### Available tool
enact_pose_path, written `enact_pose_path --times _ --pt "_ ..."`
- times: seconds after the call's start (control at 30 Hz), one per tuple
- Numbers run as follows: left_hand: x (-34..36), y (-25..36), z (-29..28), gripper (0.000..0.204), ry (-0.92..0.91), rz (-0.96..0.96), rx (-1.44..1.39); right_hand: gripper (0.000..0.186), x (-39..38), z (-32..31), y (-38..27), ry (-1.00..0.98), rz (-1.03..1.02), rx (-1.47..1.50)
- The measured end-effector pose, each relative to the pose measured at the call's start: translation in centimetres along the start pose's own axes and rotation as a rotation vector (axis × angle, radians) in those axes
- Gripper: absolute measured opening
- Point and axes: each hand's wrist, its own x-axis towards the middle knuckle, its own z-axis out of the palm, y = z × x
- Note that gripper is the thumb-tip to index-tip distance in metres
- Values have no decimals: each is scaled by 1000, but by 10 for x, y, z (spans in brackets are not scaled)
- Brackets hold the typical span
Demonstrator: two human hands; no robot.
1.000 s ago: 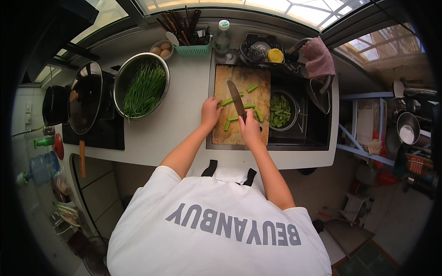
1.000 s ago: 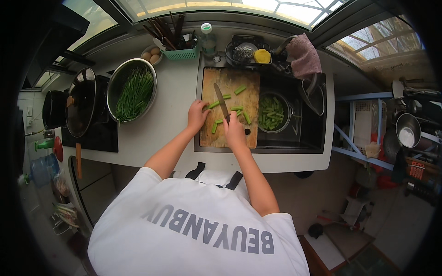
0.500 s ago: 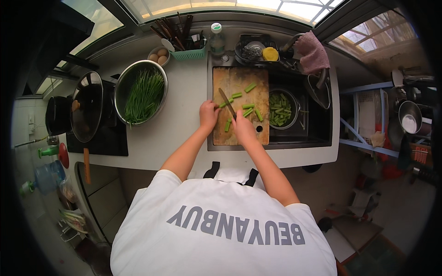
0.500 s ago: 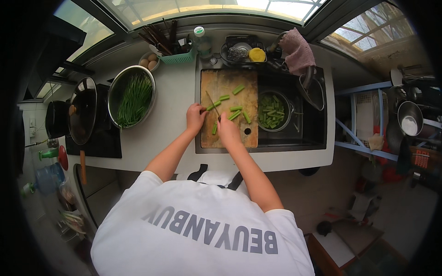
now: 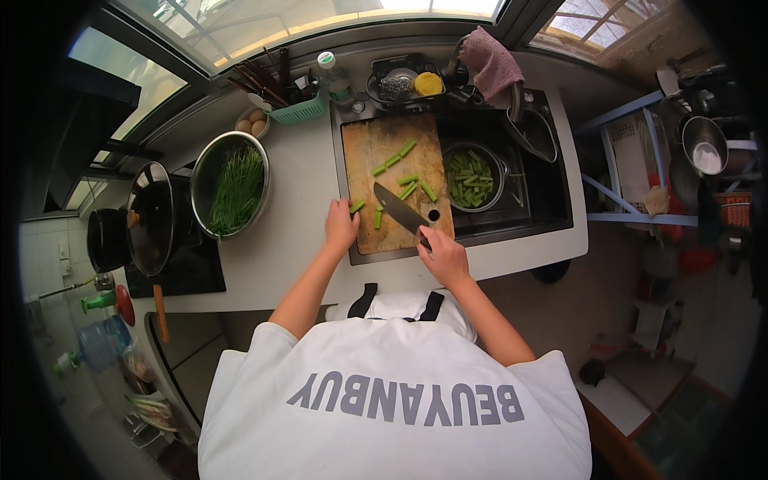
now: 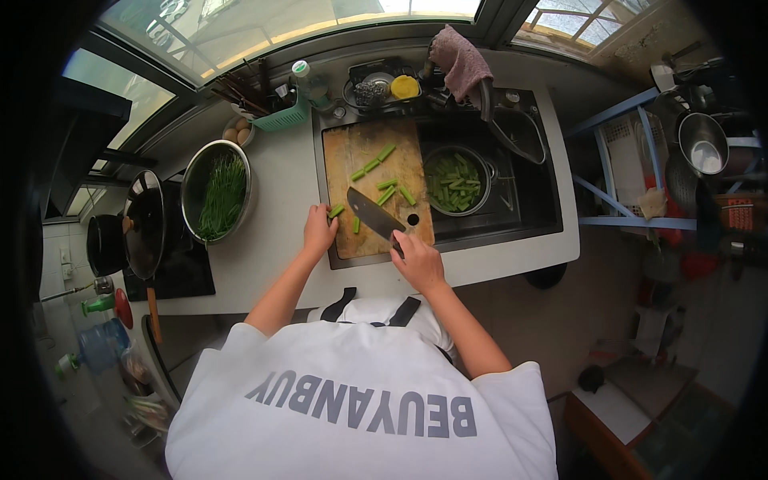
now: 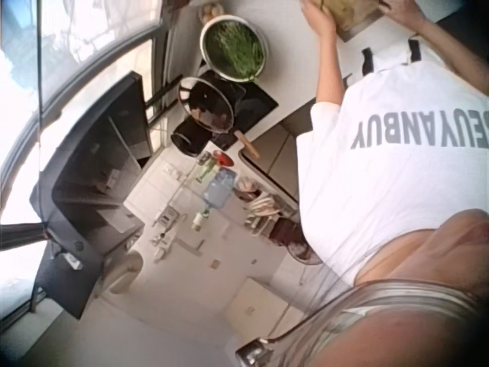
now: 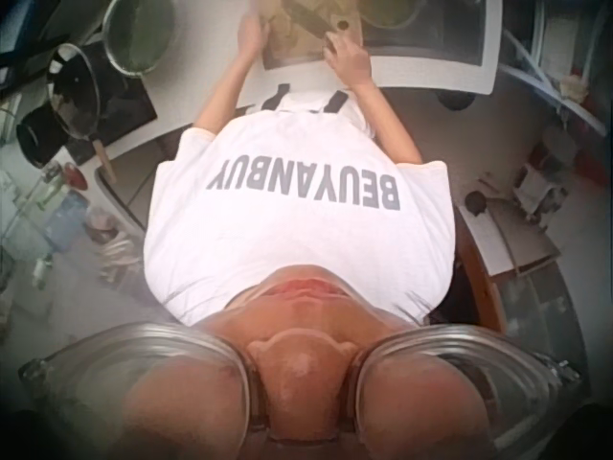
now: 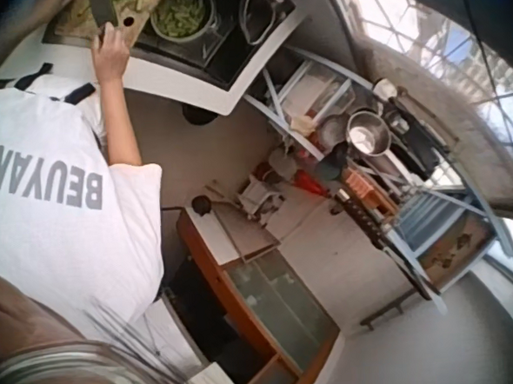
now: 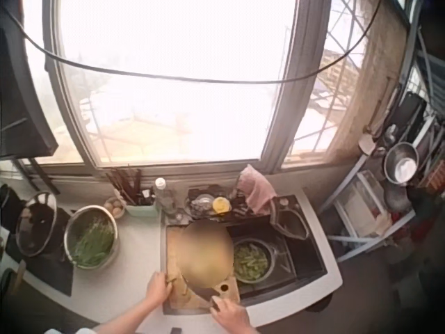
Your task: The person chops green vegetables on a wooden cutting board using a knife, then transfers the pieces into a metal colander in the sink. The person rinses the vegetables under running water and places the colander on the counter.
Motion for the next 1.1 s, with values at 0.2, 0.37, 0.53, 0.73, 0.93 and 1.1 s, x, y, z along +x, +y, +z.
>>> enact_pose_path --times 0.2,0.37,0.53,0.73,0.93,1.1 --pt "-11 20 4 38 -25 -294 -300 41 -69 -10 55 -59 -297 -209" --pt "13 49 -5 52 -7 -166 -24 47 -56 1 71 -96 -344 -164" --pt "22 63 11 70 -305 -423 85 46 -21 -11 74 -95 -273 -89" --pt "46 81 68 67 -193 -199 -31 40 -8 -53 129 15 -83 -141" --pt "74 178 106 67 -243 -210 -92 38 -21 -76 166 6 -39 -178" --pt "87 210 140 58 -217 -213 -444 39 -31 -81 189 7 67 -169"
